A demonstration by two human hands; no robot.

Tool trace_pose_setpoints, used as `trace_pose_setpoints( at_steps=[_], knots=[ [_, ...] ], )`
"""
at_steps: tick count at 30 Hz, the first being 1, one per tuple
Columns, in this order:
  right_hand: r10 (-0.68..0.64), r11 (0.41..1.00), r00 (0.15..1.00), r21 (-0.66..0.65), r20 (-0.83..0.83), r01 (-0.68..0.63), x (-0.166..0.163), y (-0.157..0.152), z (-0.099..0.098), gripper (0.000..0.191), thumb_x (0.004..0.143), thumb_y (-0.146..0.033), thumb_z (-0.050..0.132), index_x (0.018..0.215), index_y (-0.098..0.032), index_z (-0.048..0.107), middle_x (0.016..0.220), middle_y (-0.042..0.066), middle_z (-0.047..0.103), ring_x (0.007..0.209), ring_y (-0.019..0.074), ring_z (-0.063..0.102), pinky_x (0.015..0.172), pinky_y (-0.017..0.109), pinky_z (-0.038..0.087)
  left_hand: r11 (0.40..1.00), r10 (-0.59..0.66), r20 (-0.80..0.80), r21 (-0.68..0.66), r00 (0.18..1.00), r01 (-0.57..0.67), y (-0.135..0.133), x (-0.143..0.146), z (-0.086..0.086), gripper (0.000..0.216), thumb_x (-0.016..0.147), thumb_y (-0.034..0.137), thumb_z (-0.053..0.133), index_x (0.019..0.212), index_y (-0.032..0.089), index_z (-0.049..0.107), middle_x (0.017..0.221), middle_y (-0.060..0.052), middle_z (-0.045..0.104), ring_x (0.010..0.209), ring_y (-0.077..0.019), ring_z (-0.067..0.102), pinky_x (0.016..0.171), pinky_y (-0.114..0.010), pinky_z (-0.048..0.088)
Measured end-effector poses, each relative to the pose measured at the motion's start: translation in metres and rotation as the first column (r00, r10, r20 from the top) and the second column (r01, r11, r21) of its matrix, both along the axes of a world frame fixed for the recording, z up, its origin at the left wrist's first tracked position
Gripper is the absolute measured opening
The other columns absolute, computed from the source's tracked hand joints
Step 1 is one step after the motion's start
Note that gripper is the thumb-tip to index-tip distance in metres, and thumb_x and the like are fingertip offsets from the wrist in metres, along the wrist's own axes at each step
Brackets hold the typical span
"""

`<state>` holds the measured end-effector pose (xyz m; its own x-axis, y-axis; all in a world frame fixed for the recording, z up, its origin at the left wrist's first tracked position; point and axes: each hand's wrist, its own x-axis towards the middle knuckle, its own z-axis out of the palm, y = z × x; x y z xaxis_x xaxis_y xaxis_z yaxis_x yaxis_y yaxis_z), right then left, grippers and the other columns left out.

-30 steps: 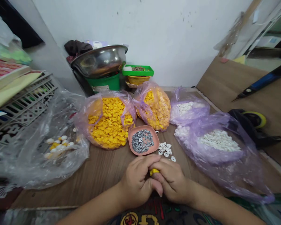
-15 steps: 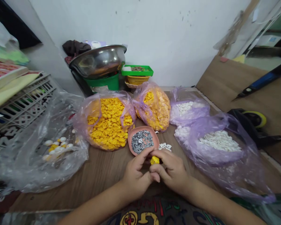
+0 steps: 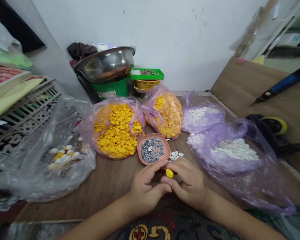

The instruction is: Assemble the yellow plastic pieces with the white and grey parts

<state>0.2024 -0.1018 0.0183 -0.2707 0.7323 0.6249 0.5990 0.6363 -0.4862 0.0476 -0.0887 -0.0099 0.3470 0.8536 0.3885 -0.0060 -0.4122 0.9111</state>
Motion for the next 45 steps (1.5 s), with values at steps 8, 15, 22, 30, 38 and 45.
trace_pose_setpoints(
  at_steps=[8, 15, 22, 30, 38, 45],
  knots=[
    [-0.132, 0.990, 0.989, 0.050, 0.067, 0.129, 0.002, 0.006, -0.016, 0.015, 0.080, -0.023, 0.052, 0.087, -0.012, 0.060, 0.067, 0.007, 0.063, 0.063, 0.0176, 0.057, 0.055, 0.028, 0.047, 0.741, -0.001, 0.277, -0.645, 0.961, 0.186, 0.005, 0.010, 0.003, 0.046, 0.064, 0.038, 0.067, 0.106, 0.021, 0.062, 0.094, -0.008, 0.069, 0.081, -0.0166, 0.062, 0.069, -0.026, 0.049],
    [-0.047, 0.994, 0.987, -0.086, 0.153, 0.060, 0.001, 0.009, -0.024, 0.027, 0.083, -0.023, 0.044, 0.104, -0.012, 0.056, 0.077, 0.010, 0.064, 0.071, 0.0188, 0.059, 0.063, 0.031, 0.051, 0.534, 0.121, 0.312, -0.821, 0.942, 0.203, 0.015, 0.011, 0.004, 0.033, 0.055, 0.036, 0.074, 0.078, 0.013, 0.068, 0.064, -0.003, 0.066, 0.054, -0.0085, 0.055, 0.051, -0.018, 0.043],
    [0.014, 0.968, 0.986, -0.250, 0.165, 0.028, -0.001, 0.006, -0.021, 0.034, 0.082, -0.029, 0.046, 0.110, -0.013, 0.052, 0.086, 0.013, 0.063, 0.079, 0.0226, 0.058, 0.068, 0.039, 0.050, 0.541, 0.172, 0.410, -0.799, 0.896, 0.262, 0.017, 0.011, -0.004, 0.038, 0.052, 0.032, 0.077, 0.083, 0.017, 0.062, 0.056, 0.004, 0.059, 0.047, -0.0059, 0.050, 0.047, -0.017, 0.040],
    [0.099, 0.936, 0.983, -0.351, 0.156, -0.039, -0.003, 0.004, -0.014, 0.024, 0.078, -0.027, 0.049, 0.096, -0.013, 0.055, 0.085, 0.011, 0.061, 0.080, 0.0215, 0.056, 0.070, 0.037, 0.048, 0.796, 0.020, 0.276, -0.586, 0.961, 0.151, 0.018, 0.005, -0.009, 0.028, 0.055, 0.034, 0.074, 0.080, 0.021, 0.070, 0.075, -0.001, 0.068, 0.071, -0.0133, 0.057, 0.070, -0.025, 0.043],
    [0.128, 0.953, 0.978, -0.295, 0.163, -0.076, 0.000, 0.003, -0.021, 0.054, 0.077, -0.038, 0.055, 0.122, -0.013, 0.040, 0.109, 0.016, 0.057, 0.100, 0.0266, 0.053, 0.082, 0.045, 0.047, 0.924, 0.009, 0.180, -0.377, 0.984, 0.061, 0.015, 0.003, -0.010, 0.019, 0.060, 0.031, 0.071, 0.075, 0.021, 0.069, 0.074, -0.001, 0.066, 0.072, -0.0146, 0.057, 0.071, -0.026, 0.043],
    [0.071, 0.970, 0.990, -0.241, 0.123, -0.040, 0.001, 0.002, -0.024, 0.052, 0.080, -0.034, 0.052, 0.126, -0.014, 0.038, 0.105, 0.016, 0.059, 0.097, 0.0256, 0.055, 0.080, 0.044, 0.049, 0.863, -0.009, 0.240, -0.488, 0.971, 0.129, 0.013, 0.005, -0.005, 0.025, 0.063, 0.038, 0.067, 0.074, 0.016, 0.064, 0.068, -0.002, 0.062, 0.065, -0.0138, 0.055, 0.063, -0.025, 0.043]
  ],
)
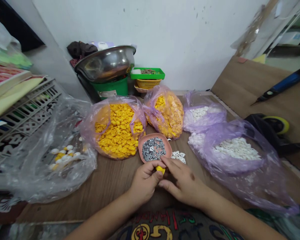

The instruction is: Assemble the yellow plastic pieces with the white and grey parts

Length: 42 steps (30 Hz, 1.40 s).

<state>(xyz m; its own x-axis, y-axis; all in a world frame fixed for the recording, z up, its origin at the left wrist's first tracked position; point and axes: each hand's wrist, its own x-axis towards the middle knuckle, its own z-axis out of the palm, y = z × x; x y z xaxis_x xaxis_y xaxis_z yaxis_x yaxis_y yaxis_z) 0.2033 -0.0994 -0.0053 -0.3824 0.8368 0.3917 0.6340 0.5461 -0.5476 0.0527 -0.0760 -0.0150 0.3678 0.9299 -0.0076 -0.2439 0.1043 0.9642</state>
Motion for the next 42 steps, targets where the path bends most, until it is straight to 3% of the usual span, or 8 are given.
trace_pose_setpoints(
  at_steps=[5, 14, 17, 21, 26, 33, 42],
  knots=[
    [-0.006, 1.000, 0.999, 0.012, -0.041, 0.007, -0.002, -0.001, 0.000, 0.046, 0.080, -0.029, 0.051, 0.123, -0.015, 0.042, 0.104, 0.015, 0.060, 0.096, 0.0241, 0.056, 0.079, 0.042, 0.049, 0.996, -0.062, 0.038, -0.058, 0.997, 0.064, -0.002, 0.000, 0.001, 0.033, 0.065, 0.047, 0.062, 0.076, 0.016, 0.062, 0.066, -0.001, 0.059, 0.060, -0.0126, 0.052, 0.059, -0.023, 0.042],
    [0.044, 0.999, 0.998, -0.023, -0.042, -0.045, -0.006, -0.004, -0.002, 0.045, 0.080, -0.028, 0.052, 0.121, -0.013, 0.042, 0.101, 0.014, 0.061, 0.093, 0.0224, 0.058, 0.078, 0.039, 0.050, 0.976, -0.004, -0.216, 0.210, 0.976, 0.050, -0.001, -0.007, 0.003, 0.032, 0.069, 0.048, 0.057, 0.064, 0.018, 0.064, 0.055, 0.000, 0.055, 0.054, -0.0130, 0.048, 0.057, -0.024, 0.039],
    [0.043, 0.997, 0.998, -0.058, -0.039, -0.046, -0.006, -0.004, -0.004, 0.048, 0.077, -0.027, 0.055, 0.121, -0.013, 0.043, 0.100, 0.014, 0.062, 0.092, 0.0226, 0.058, 0.077, 0.039, 0.051, 0.972, 0.027, -0.232, 0.232, 0.972, 0.028, -0.001, -0.007, 0.002, 0.025, 0.068, 0.042, 0.059, 0.062, 0.018, 0.066, 0.053, 0.000, 0.057, 0.054, -0.0135, 0.050, 0.057, -0.024, 0.040],
    [0.029, 0.998, 0.998, -0.054, -0.047, -0.032, -0.005, -0.004, -0.004, 0.051, 0.075, -0.024, 0.054, 0.123, -0.013, 0.041, 0.106, 0.015, 0.060, 0.097, 0.0231, 0.057, 0.081, 0.040, 0.050, 0.981, 0.060, -0.227, 0.194, 0.972, -0.015, -0.001, -0.006, 0.000, 0.009, 0.065, 0.025, 0.063, 0.069, 0.021, 0.070, 0.067, -0.003, 0.067, 0.066, -0.0166, 0.058, 0.067, -0.027, 0.044],
    [-0.001, 1.000, 0.994, -0.003, -0.110, 0.001, -0.001, -0.004, 0.000, 0.056, 0.072, -0.015, 0.046, 0.127, -0.014, 0.038, 0.113, 0.015, 0.058, 0.101, 0.0230, 0.056, 0.083, 0.039, 0.049, 0.982, 0.100, -0.173, 0.177, 0.980, -0.069, 0.001, -0.004, 0.002, 0.018, 0.059, 0.017, 0.068, 0.075, 0.024, 0.072, 0.081, -0.005, 0.070, 0.083, -0.0204, 0.060, 0.078, -0.032, 0.044],
    [-0.001, 0.999, 0.986, 0.042, -0.165, 0.008, -0.001, -0.005, 0.003, 0.056, 0.069, -0.009, 0.044, 0.125, -0.016, 0.041, 0.099, 0.012, 0.063, 0.088, 0.0204, 0.060, 0.077, 0.035, 0.051, 0.984, 0.078, 0.047, -0.163, 0.996, -0.069, -0.003, 0.004, 0.007, 0.031, 0.044, 0.009, 0.074, 0.073, 0.018, 0.066, 0.068, -0.001, 0.068, 0.064, -0.0150, 0.059, 0.061, -0.025, 0.046],
    [0.002, 0.998, 0.985, 0.065, -0.173, 0.010, -0.002, -0.003, 0.005, 0.045, 0.070, -0.009, 0.044, 0.115, -0.015, 0.049, 0.097, 0.011, 0.064, 0.087, 0.0197, 0.061, 0.076, 0.035, 0.052, 0.987, 0.067, 0.101, -0.155, 0.993, -0.051, -0.005, 0.003, 0.006, 0.027, 0.045, 0.007, 0.073, 0.060, 0.017, 0.053, 0.059, 0.003, 0.063, 0.054, -0.0096, 0.055, 0.052, -0.021, 0.043]
  ],
)
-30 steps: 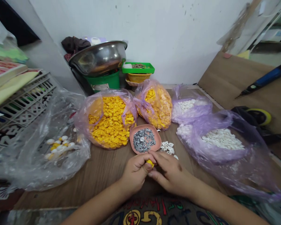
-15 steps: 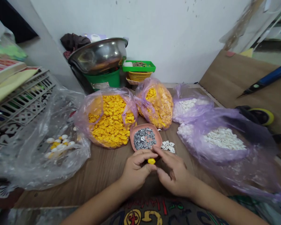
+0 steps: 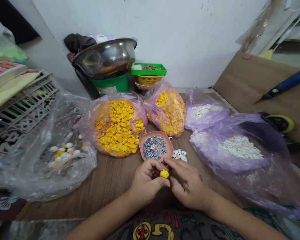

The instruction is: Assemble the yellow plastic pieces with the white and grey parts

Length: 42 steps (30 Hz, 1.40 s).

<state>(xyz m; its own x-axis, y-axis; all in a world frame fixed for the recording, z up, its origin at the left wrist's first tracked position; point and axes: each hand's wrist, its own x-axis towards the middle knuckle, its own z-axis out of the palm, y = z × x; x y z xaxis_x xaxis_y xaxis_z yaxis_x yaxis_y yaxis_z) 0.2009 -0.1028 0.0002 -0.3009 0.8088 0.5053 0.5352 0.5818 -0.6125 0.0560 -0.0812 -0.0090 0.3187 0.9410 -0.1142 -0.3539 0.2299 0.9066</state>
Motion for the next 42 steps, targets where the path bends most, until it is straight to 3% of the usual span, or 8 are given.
trace_pose_setpoints(
  at_steps=[8, 14, 18, 24, 29, 34, 39, 42],
  knots=[
    [-0.010, 0.999, 1.000, 0.048, -0.006, 0.011, -0.001, 0.001, 0.003, 0.040, 0.072, -0.010, 0.045, 0.110, -0.016, 0.052, 0.089, 0.009, 0.066, 0.078, 0.0184, 0.062, 0.068, 0.034, 0.054, 0.999, 0.016, -0.011, 0.032, 1.000, -0.016, -0.001, 0.000, 0.003, 0.029, 0.043, 0.010, 0.076, 0.060, 0.017, 0.053, 0.061, 0.002, 0.063, 0.055, -0.0104, 0.056, 0.053, -0.021, 0.045],
    [-0.028, 1.000, 0.999, -0.004, -0.024, 0.028, -0.001, 0.002, 0.002, 0.036, 0.074, -0.012, 0.045, 0.108, -0.014, 0.056, 0.092, 0.012, 0.066, 0.082, 0.0181, 0.063, 0.071, 0.032, 0.054, 1.000, 0.016, -0.015, -0.006, 1.000, -0.016, 0.002, -0.001, 0.000, 0.020, 0.048, 0.016, 0.075, 0.063, 0.016, 0.063, 0.060, 0.001, 0.064, 0.056, -0.0102, 0.055, 0.055, -0.021, 0.044],
    [-0.087, 0.996, 0.996, -0.038, 0.003, 0.087, -0.001, 0.003, -0.001, 0.034, 0.076, -0.016, 0.048, 0.109, -0.011, 0.056, 0.098, 0.014, 0.066, 0.089, 0.0195, 0.062, 0.076, 0.034, 0.053, 0.997, 0.051, -0.007, -0.056, 0.999, -0.051, 0.006, -0.002, -0.005, 0.022, 0.050, 0.023, 0.076, 0.069, 0.017, 0.069, 0.068, -0.002, 0.069, 0.065, -0.0124, 0.059, 0.064, -0.024, 0.047],
    [-0.071, 0.997, 0.996, -0.011, 0.049, 0.072, -0.002, 0.005, 0.000, 0.031, 0.079, -0.015, 0.046, 0.107, -0.011, 0.059, 0.098, 0.014, 0.067, 0.089, 0.0184, 0.063, 0.078, 0.032, 0.053, 0.999, 0.040, -0.013, -0.035, 0.999, -0.040, 0.006, -0.003, -0.009, 0.020, 0.052, 0.018, 0.075, 0.072, 0.020, 0.071, 0.080, -0.003, 0.072, 0.080, -0.0162, 0.062, 0.077, -0.028, 0.046],
    [-0.111, 0.994, 0.990, 0.013, 0.083, 0.110, -0.003, 0.005, -0.005, 0.031, 0.078, -0.018, 0.047, 0.105, -0.010, 0.060, 0.096, 0.015, 0.067, 0.087, 0.0191, 0.064, 0.076, 0.031, 0.054, 0.994, 0.055, 0.015, -0.097, 0.998, -0.053, 0.004, -0.002, -0.010, 0.025, 0.051, 0.015, 0.075, 0.074, 0.019, 0.069, 0.073, -0.001, 0.071, 0.067, -0.0122, 0.061, 0.065, -0.023, 0.048],
    [-0.153, 0.986, 0.979, 0.086, 0.135, 0.142, -0.004, 0.006, -0.011, 0.033, 0.077, -0.017, 0.045, 0.106, -0.010, 0.060, 0.096, 0.015, 0.067, 0.086, 0.0201, 0.064, 0.076, 0.032, 0.054, 0.991, 0.060, -0.019, -0.116, 0.998, -0.062, 0.005, 0.000, -0.010, 0.020, 0.057, 0.017, 0.070, 0.076, 0.016, 0.066, 0.081, -0.004, 0.070, 0.074, -0.0130, 0.062, 0.068, -0.022, 0.048],
    [-0.132, 0.988, 0.971, 0.106, 0.200, 0.113, -0.006, 0.007, -0.011, 0.032, 0.077, -0.016, 0.044, 0.103, -0.013, 0.063, 0.098, 0.014, 0.066, 0.085, 0.0217, 0.065, 0.072, 0.034, 0.055, 0.976, 0.118, 0.009, -0.188, 0.993, -0.114, 0.005, 0.002, -0.012, 0.039, 0.054, 0.008, 0.068, 0.089, 0.019, 0.055, 0.083, -0.003, 0.069, 0.079, -0.0131, 0.063, 0.070, -0.022, 0.047],
    [-0.124, 0.989, 0.966, 0.109, 0.227, 0.101, -0.006, 0.007, -0.013, 0.030, 0.079, -0.015, 0.044, 0.100, -0.012, 0.065, 0.099, 0.016, 0.066, 0.085, 0.0230, 0.065, 0.072, 0.035, 0.055, 0.969, 0.140, -0.009, -0.204, 0.990, -0.139, 0.005, 0.002, -0.013, 0.039, 0.054, 0.006, 0.066, 0.089, 0.019, 0.053, 0.082, -0.004, 0.069, 0.080, -0.0133, 0.062, 0.071, -0.023, 0.046]
  ],
)
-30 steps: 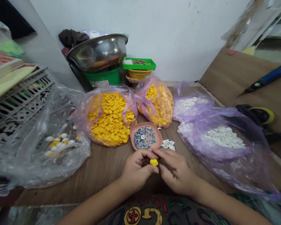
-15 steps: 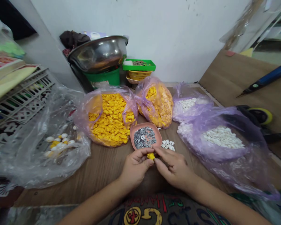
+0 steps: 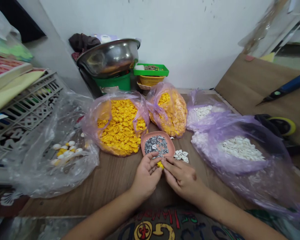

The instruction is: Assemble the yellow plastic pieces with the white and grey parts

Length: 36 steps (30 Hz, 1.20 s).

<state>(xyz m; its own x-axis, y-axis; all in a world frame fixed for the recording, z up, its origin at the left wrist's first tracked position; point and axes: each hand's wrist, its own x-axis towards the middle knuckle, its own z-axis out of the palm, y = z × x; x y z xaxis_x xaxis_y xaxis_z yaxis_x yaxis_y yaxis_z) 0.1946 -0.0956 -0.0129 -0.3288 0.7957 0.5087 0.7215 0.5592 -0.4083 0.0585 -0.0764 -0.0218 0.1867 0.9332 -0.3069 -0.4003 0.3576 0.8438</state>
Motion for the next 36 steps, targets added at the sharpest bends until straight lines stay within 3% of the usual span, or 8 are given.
trace_pose_setpoints(
  at_steps=[5, 10, 18, 24, 28, 32, 34, 36],
  knots=[
    [-0.027, 1.000, 1.000, -0.012, 0.014, 0.027, -0.004, 0.002, -0.007, 0.028, 0.080, -0.016, 0.044, 0.096, -0.012, 0.066, 0.098, 0.016, 0.066, 0.084, 0.0220, 0.065, 0.073, 0.033, 0.055, 1.000, 0.015, -0.023, -0.006, 1.000, -0.015, 0.001, 0.001, 0.001, 0.034, 0.054, 0.005, 0.063, 0.084, 0.017, 0.054, 0.081, -0.005, 0.069, 0.084, -0.0153, 0.061, 0.075, -0.024, 0.045],
    [-0.062, 0.996, 0.986, 0.072, 0.158, 0.051, -0.012, 0.004, -0.015, 0.026, 0.081, -0.017, 0.044, 0.094, -0.012, 0.066, 0.096, 0.016, 0.067, 0.078, 0.0211, 0.066, 0.067, 0.031, 0.056, 0.994, 0.092, -0.039, -0.052, 0.995, -0.094, 0.003, 0.001, -0.001, 0.032, 0.050, 0.000, 0.059, 0.076, 0.017, 0.052, 0.073, -0.003, 0.068, 0.073, -0.0138, 0.062, 0.068, -0.022, 0.044],
    [-0.131, 0.958, 0.895, 0.288, 0.426, 0.003, -0.030, 0.011, -0.017, 0.023, 0.081, -0.011, 0.040, 0.089, -0.008, 0.061, 0.088, 0.019, 0.067, 0.067, 0.0221, 0.065, 0.054, 0.029, 0.051, 0.947, 0.269, 0.164, -0.225, 0.949, -0.230, 0.009, 0.003, -0.003, 0.034, 0.046, -0.002, 0.058, 0.072, 0.017, 0.049, 0.060, 0.003, 0.064, 0.055, -0.0095, 0.059, 0.057, -0.018, 0.044],
    [-0.073, 0.997, 0.883, 0.046, 0.464, 0.058, -0.037, 0.036, -0.001, 0.019, 0.080, -0.010, 0.039, 0.076, -0.013, 0.057, 0.067, 0.009, 0.063, 0.056, 0.0196, 0.060, 0.048, 0.027, 0.043, 0.897, 0.351, 0.224, -0.358, 0.909, -0.258, 0.019, 0.005, 0.008, 0.024, 0.060, -0.001, 0.054, 0.076, 0.016, 0.052, 0.057, 0.001, 0.061, 0.051, -0.0087, 0.056, 0.052, -0.017, 0.044],
    [-0.142, 0.957, 0.956, -0.213, 0.255, 0.199, -0.028, 0.046, 0.001, 0.016, 0.079, -0.015, 0.042, 0.076, -0.015, 0.058, 0.068, 0.007, 0.064, 0.064, 0.0170, 0.061, 0.056, 0.024, 0.043, 0.896, 0.324, 0.248, -0.390, 0.913, -0.212, 0.024, 0.002, 0.016, 0.031, 0.062, -0.008, 0.044, 0.081, 0.015, 0.052, 0.066, -0.002, 0.062, 0.060, -0.0099, 0.059, 0.059, -0.019, 0.048],
    [-0.291, 0.840, 0.948, -0.510, -0.132, 0.186, -0.016, 0.045, -0.004, 0.017, 0.077, -0.021, 0.043, 0.076, -0.018, 0.060, 0.071, 0.004, 0.066, 0.069, 0.0180, 0.063, 0.060, 0.027, 0.046, 0.904, 0.219, 0.267, -0.417, 0.938, -0.093, 0.025, -0.003, 0.020, 0.031, 0.068, -0.005, 0.042, 0.092, 0.012, 0.050, 0.078, -0.008, 0.064, 0.062, -0.0113, 0.061, 0.060, -0.021, 0.050],
    [-0.407, 0.757, 0.823, -0.651, -0.396, 0.061, -0.009, 0.043, -0.006, 0.013, 0.074, -0.025, 0.046, 0.071, -0.018, 0.058, 0.067, 0.002, 0.066, 0.067, 0.0179, 0.064, 0.057, 0.027, 0.048, 0.905, 0.191, 0.268, -0.421, 0.944, -0.063, 0.026, -0.006, 0.022, 0.033, 0.070, -0.003, 0.042, 0.099, 0.011, 0.049, 0.084, -0.009, 0.064, 0.064, -0.0125, 0.062, 0.060, -0.022, 0.050],
    [-0.547, 0.646, 0.579, -0.744, -0.605, -0.168, -0.002, 0.042, -0.005, 0.006, 0.069, -0.024, 0.052, 0.069, -0.018, 0.054, 0.062, 0.000, 0.064, 0.062, 0.0169, 0.065, 0.049, 0.024, 0.049, 0.903, 0.187, 0.259, -0.425, 0.947, -0.062, 0.027, -0.007, 0.026, 0.031, 0.073, 0.001, 0.042, 0.102, 0.010, 0.048, 0.089, -0.010, 0.063, 0.067, -0.0141, 0.063, 0.062, -0.024, 0.051]
  ],
)
